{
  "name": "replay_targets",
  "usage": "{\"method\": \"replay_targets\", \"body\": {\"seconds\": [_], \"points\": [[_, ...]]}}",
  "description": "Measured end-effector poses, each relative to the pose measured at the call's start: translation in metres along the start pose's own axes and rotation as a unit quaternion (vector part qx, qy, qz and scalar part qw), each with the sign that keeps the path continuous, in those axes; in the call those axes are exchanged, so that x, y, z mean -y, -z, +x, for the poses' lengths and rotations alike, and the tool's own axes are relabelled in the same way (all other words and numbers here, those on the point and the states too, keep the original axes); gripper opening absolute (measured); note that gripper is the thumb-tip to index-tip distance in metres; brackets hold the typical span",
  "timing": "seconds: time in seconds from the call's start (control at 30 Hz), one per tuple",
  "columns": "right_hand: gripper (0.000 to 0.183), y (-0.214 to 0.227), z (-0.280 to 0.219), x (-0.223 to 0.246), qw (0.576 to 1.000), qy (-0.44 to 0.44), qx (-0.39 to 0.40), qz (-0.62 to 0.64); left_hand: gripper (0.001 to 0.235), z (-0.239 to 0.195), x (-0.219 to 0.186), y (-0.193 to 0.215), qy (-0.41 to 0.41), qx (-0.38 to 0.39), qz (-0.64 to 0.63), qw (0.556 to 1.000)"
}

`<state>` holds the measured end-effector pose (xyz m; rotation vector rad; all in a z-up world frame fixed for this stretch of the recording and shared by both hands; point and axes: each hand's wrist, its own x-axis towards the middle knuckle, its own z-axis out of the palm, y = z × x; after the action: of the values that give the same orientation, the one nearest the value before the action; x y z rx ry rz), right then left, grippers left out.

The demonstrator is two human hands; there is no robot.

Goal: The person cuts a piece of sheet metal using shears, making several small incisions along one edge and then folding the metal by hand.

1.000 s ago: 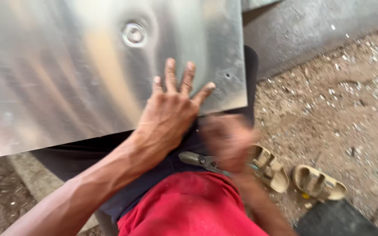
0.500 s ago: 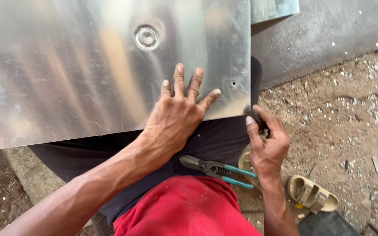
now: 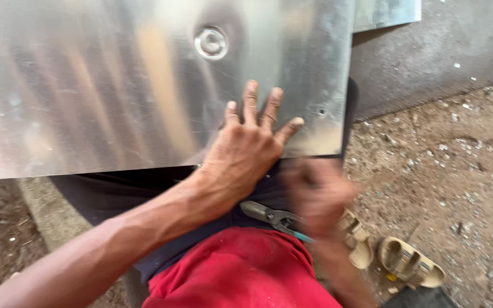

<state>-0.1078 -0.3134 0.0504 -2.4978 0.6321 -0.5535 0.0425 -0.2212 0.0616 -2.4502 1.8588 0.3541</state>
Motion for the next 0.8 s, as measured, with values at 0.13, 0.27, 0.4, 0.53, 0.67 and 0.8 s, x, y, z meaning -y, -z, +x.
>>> {"method": "replay_targets", "body": {"seconds": [0.13,0.27,0.4,0.53,0.67,0.8], "points": [[0.016,0.012,0.000,-0.011,0.987,-0.149,-0.003,0.055,0.091,0.012,-0.007,-0.004,-0.009,0.018,-0.014,1.000],[0.025,0.029,-0.013,-0.094,0.944,-0.288,0.023,0.161,0.082,-0.004,0.000,-0.012,-0.005,-0.075,0.012,0.997],[0.054,0.054,-0.049,-0.119,0.989,-0.023,0.142,-0.041,0.049,-0.034,-0.022,-0.018,0.025,-0.156,-0.282,0.946],[0.056,0.060,-0.087,-0.084,0.846,-0.273,0.446,-0.104,0.038,-0.057,-0.055,-0.050,0.192,-0.098,-0.817,0.535],[0.045,0.036,-0.135,-0.105,0.783,-0.151,0.542,-0.264,0.038,-0.016,-0.061,-0.108,0.264,-0.222,-0.859,0.378],[0.026,0.032,-0.178,-0.159,0.838,-0.203,0.485,-0.144,0.049,-0.049,-0.056,-0.128,0.241,-0.251,-0.901,0.260]]}}
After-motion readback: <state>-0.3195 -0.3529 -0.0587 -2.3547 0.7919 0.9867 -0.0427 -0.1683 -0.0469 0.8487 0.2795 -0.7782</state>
